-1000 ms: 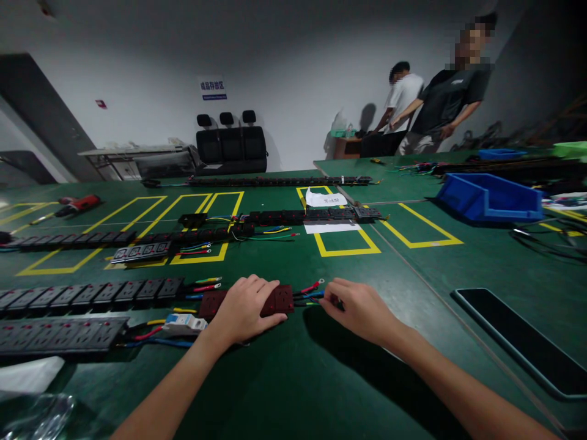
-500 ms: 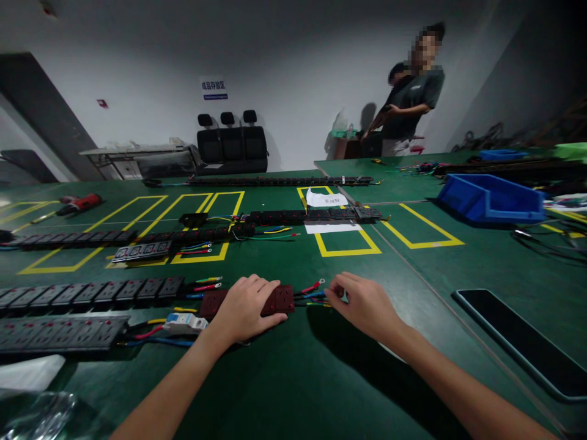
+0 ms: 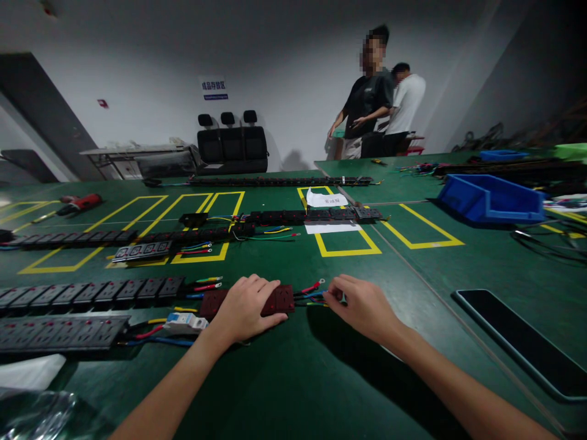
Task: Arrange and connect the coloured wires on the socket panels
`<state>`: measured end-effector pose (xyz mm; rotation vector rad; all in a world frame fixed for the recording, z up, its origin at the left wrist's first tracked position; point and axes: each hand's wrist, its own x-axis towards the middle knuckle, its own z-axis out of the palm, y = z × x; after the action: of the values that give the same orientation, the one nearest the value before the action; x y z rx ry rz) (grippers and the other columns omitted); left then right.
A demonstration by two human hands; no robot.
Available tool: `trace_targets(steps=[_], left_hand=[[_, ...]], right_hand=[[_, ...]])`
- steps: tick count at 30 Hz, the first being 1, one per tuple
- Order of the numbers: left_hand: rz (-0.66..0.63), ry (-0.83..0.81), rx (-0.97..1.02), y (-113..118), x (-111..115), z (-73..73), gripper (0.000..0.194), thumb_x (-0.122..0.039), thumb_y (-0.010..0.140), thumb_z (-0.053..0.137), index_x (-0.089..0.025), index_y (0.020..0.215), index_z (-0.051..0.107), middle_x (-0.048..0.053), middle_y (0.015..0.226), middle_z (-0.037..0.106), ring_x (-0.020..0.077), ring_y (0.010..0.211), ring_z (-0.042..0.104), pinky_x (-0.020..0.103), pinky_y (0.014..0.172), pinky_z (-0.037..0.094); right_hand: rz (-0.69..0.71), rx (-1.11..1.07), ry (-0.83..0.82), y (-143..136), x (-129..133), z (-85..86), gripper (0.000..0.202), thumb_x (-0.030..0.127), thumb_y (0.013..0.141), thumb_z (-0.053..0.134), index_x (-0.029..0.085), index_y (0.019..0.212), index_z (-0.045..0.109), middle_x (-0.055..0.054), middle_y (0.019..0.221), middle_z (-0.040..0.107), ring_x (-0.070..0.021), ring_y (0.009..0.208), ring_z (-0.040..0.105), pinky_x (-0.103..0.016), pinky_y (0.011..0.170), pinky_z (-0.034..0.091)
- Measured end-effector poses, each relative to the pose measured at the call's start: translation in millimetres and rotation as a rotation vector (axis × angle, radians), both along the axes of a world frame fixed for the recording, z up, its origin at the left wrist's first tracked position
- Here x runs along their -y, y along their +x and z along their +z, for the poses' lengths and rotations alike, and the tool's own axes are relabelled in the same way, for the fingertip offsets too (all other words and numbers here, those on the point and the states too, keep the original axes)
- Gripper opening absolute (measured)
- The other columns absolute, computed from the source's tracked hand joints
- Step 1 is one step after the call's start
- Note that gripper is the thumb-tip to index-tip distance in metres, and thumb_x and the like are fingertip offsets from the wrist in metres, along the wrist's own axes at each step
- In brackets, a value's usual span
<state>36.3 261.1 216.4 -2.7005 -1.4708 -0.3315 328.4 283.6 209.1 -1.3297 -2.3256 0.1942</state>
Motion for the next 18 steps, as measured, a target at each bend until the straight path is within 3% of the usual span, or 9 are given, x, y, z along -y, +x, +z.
trace_targets(steps=[18], left_hand=[[-0.002,0.003,-0.006,-0.7,0.0,-1.3,0.066,-0.062,0.091,0.065,-0.014,0.137,0.059,0.013,0.122,0.069,0.0310,0.106,0.062,0.045,0.089,0.048]], right_hand=[[0.022,-0.008,0.019,0.6,0.1,-2.3,0.019,0.029,0.096,0.057,0.022,0.080,0.063,0.000,0.077,0.066,-0.0151,0.065,0.060,-0.028,0.059,0.031]])
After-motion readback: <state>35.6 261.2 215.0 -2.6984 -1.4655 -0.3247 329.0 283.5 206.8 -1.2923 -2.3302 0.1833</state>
